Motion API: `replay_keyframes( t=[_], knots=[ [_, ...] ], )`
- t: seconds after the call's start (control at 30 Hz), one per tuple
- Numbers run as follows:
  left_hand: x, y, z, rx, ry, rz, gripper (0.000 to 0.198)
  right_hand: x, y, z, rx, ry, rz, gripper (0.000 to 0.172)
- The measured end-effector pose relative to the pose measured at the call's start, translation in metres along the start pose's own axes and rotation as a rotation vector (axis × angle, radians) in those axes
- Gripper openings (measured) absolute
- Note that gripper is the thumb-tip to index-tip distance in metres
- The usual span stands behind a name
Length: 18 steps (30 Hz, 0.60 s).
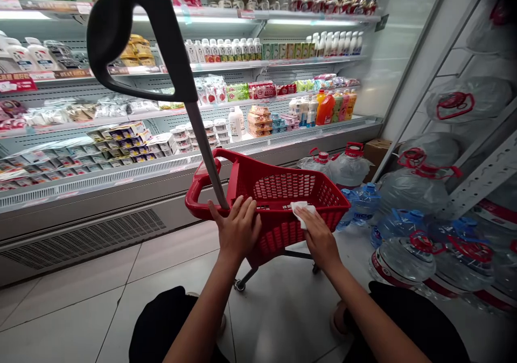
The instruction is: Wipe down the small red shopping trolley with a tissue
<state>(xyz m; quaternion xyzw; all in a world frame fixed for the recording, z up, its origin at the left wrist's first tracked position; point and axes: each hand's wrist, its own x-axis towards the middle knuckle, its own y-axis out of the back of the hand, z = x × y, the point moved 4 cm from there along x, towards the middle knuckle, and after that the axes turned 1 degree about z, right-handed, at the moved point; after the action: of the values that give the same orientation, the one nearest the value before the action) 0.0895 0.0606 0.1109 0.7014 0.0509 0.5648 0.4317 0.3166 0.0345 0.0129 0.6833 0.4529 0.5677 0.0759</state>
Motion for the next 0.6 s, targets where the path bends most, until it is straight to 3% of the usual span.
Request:
replay_keyframes(
  t=[0.13,0.3,0.43,0.5,0.6],
  knots=[
    [0.003,0.005,0.012,0.008,0.008,-0.043,0.039,0.004,-0.004,-0.011,0.03,-0.015,0.033,0.063],
    [0.006,0.021,0.026,0.017,-0.034,-0.079,0.056,0.034,-0.024,-0.078,0.185,0.135,0.02,0.061],
    [0.006,0.027,0.026,0.003,-0.067,-0.09,0.055,0.056,-0.036,-0.12,0.29,0.209,0.023,0.06],
    [0.005,0.026,0.023,0.003,-0.062,-0.084,0.054,0.059,-0.036,-0.123,0.301,0.224,0.029,0.059],
    [0.001,0.019,0.017,0.034,-0.048,-0.057,0.054,0.054,-0.029,-0.103,0.277,0.225,0.025,0.059]
  ],
)
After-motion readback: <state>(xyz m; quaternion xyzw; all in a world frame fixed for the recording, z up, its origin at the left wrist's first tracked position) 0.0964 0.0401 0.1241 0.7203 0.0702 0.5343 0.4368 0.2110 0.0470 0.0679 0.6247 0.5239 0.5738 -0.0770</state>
